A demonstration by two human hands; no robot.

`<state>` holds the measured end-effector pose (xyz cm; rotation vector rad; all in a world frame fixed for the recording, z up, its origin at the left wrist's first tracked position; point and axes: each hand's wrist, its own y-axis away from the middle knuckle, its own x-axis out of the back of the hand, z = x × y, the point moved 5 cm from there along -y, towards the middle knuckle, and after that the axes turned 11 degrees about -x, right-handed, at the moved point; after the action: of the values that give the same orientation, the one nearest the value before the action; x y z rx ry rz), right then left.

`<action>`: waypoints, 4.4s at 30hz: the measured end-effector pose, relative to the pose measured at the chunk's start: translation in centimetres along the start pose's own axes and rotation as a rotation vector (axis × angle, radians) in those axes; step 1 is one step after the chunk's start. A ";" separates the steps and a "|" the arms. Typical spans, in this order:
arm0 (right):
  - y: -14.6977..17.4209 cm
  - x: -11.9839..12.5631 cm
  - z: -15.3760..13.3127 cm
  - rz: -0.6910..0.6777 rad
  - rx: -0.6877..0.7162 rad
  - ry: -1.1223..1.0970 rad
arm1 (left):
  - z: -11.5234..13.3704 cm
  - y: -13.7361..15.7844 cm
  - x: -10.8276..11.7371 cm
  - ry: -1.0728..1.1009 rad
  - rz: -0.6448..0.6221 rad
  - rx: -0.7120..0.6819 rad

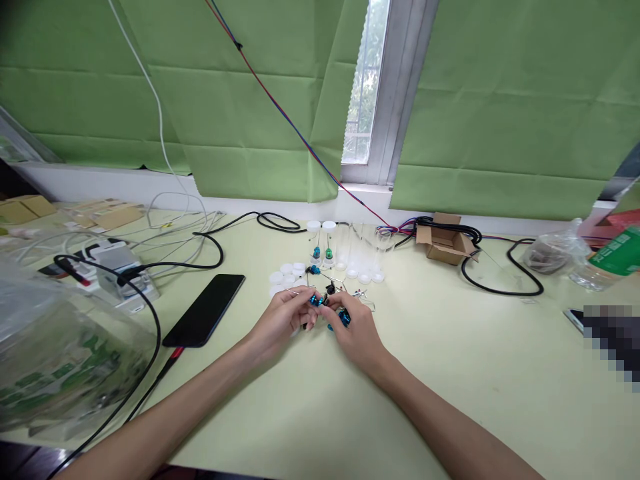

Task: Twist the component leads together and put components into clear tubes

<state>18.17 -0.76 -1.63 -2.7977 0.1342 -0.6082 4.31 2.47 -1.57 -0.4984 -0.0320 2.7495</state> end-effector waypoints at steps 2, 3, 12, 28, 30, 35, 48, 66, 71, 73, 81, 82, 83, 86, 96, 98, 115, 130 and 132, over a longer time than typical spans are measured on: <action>0.0 0.0 0.1 -0.007 -0.008 0.005 | -0.1 0.0 0.0 0.001 -0.004 0.006; 0.0 -0.1 0.1 -0.011 -0.013 0.009 | -0.1 0.0 0.0 0.003 -0.002 0.005; 0.1 0.1 -0.2 -0.002 0.029 -0.049 | 0.3 0.1 -0.1 -0.001 0.021 0.001; -0.1 -0.1 0.1 -0.012 -0.018 0.010 | -0.2 0.0 0.1 0.007 -0.004 0.007; 0.0 -0.1 0.1 -0.017 -0.014 0.021 | -0.2 0.0 0.1 0.012 -0.005 0.007; 0.0 0.0 0.1 -0.014 -0.011 0.025 | 0.1 0.1 -0.1 0.005 0.001 0.008; 0.1 0.0 -0.1 -0.012 0.047 -0.015 | -0.1 0.0 0.1 0.013 -0.007 -0.011; -0.1 -0.1 0.2 -0.003 0.011 0.059 | -0.1 0.1 -0.1 0.018 -0.022 -0.007; 0.1 0.1 -0.1 0.000 0.020 0.008 | 0.0 0.0 0.1 0.004 0.008 -0.008; 0.2 0.2 -0.3 -0.001 0.043 -0.005 | -0.1 0.0 0.1 0.007 0.010 -0.008; 0.0 0.1 -0.2 -0.002 0.041 0.035 | -0.3 0.1 0.1 0.006 -0.017 -0.018; 0.0 0.1 -0.1 -0.002 0.038 0.040 | -0.3 0.1 0.1 0.007 -0.019 -0.017; 0.0 0.1 -0.1 -0.002 0.035 0.045 | -0.3 0.1 0.1 0.010 -0.020 -0.016; 0.0 0.0 0.0 -0.002 0.024 0.055 | -0.3 0.1 0.0 0.014 -0.022 -0.010; -0.1 -0.1 0.0 -0.014 0.006 0.059 | -0.1 0.1 -0.1 0.001 -0.007 0.005; 0.0 0.0 -0.1 -0.008 0.007 0.047 | 0.0 0.1 -0.1 0.003 -0.008 -0.003; -0.1 -0.1 0.2 -0.032 0.001 0.027 | -0.2 0.0 0.0 0.003 -0.022 -0.006; 0.1 0.1 0.0 -0.006 0.039 -0.043 | 0.0 0.0 0.1 -0.004 0.004 -0.011; 0.1 0.1 0.1 -0.006 0.034 -0.032 | -0.1 0.0 0.1 0.001 -0.007 -0.011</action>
<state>18.27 -0.83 -1.67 -2.7745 0.1079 -0.5621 4.25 2.54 -1.70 -0.5023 -0.0490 2.7434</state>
